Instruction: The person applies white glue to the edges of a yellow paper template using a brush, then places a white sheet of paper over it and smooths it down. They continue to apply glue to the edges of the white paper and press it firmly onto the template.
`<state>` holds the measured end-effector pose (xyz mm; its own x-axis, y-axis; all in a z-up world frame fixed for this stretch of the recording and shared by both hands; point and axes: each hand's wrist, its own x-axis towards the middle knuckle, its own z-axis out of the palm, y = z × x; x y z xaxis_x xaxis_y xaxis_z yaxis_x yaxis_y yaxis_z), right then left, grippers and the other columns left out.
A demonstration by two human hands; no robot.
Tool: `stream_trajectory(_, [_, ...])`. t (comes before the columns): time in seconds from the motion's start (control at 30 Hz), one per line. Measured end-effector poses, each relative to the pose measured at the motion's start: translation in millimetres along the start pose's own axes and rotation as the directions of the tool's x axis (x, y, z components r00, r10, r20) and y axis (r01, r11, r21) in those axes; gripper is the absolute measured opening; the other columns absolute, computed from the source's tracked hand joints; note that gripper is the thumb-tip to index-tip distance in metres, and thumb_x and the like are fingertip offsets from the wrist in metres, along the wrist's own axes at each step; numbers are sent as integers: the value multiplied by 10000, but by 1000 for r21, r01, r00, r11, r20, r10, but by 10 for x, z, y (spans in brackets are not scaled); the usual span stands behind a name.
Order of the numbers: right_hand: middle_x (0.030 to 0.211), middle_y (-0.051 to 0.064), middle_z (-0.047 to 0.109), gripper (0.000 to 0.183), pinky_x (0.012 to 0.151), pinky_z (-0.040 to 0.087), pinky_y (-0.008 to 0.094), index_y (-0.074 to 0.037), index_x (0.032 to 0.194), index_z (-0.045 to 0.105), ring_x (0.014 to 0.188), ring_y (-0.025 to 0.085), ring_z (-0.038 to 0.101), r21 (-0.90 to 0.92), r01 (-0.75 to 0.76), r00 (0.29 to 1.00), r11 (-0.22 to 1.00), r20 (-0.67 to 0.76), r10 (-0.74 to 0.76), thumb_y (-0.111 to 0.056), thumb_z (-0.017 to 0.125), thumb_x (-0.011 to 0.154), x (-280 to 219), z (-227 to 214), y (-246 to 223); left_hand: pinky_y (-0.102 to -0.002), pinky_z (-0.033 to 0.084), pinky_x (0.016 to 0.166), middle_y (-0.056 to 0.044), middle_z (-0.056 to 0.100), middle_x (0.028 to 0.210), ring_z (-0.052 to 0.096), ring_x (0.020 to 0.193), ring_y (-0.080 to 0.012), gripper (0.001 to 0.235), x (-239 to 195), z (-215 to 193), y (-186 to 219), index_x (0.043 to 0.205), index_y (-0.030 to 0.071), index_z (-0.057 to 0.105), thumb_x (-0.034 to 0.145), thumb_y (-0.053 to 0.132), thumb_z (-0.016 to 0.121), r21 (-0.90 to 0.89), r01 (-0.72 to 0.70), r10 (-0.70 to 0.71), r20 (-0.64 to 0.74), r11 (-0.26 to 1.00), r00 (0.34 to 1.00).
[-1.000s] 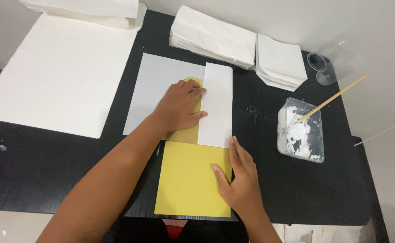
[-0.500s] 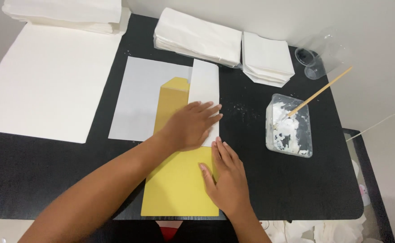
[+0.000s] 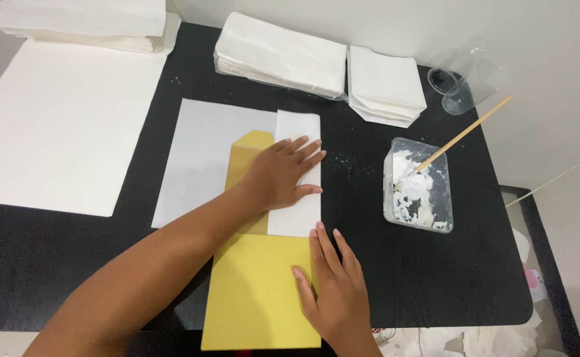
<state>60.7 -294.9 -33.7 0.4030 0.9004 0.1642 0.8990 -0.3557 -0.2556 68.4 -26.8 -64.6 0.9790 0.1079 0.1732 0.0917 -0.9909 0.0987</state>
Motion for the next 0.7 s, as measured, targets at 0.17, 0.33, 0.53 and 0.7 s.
stream_trajectory(0.17, [1607, 74, 471, 655, 1103, 411, 475, -78, 1528, 466, 1457, 356, 442, 27, 76, 984, 997, -167, -70, -360, 626, 958, -129, 1, 18, -471, 232, 1198, -73, 298, 1669, 240, 1536, -305, 832, 302, -3, -78, 1617, 143, 262, 1008, 703, 176, 23, 13, -15, 96, 1000, 995])
stream_trajectory(0.33, [1626, 58, 443, 650, 1097, 416, 509, -101, 1550, 437, 1487, 354, 392, 39, 11, 995, 999, -104, -7, -375, 596, 982, -145, 13, -8, -460, 252, 1200, -31, 320, 1664, 281, 1524, -245, 772, 502, -28, -227, 1599, 160, 316, 1021, 669, 280, 2, 53, -53, 64, 999, 997])
stream_trajectory(0.53, [1629, 57, 434, 638, 1128, 376, 497, -97, 1550, 445, 1494, 337, 372, 48, 6, 996, 999, -94, -1, -385, 565, 993, -133, -14, -11, -485, 220, 1202, -122, 246, 1681, 240, 1530, -337, 787, 129, -26, 147, 1614, 116, 247, 1034, 648, 222, 134, -107, 92, 117, 985, 989])
stream_trajectory(0.7, [1630, 60, 433, 636, 1118, 371, 507, -96, 1552, 441, 1497, 336, 361, 59, -11, 997, 998, -77, 15, -405, 536, 1004, -116, -14, -10, -484, 340, 1177, -121, 433, 1606, 403, 1467, -341, 644, -403, 148, 405, 1547, 93, 434, 1066, 518, 392, 7, -221, 218, -193, 975, 957])
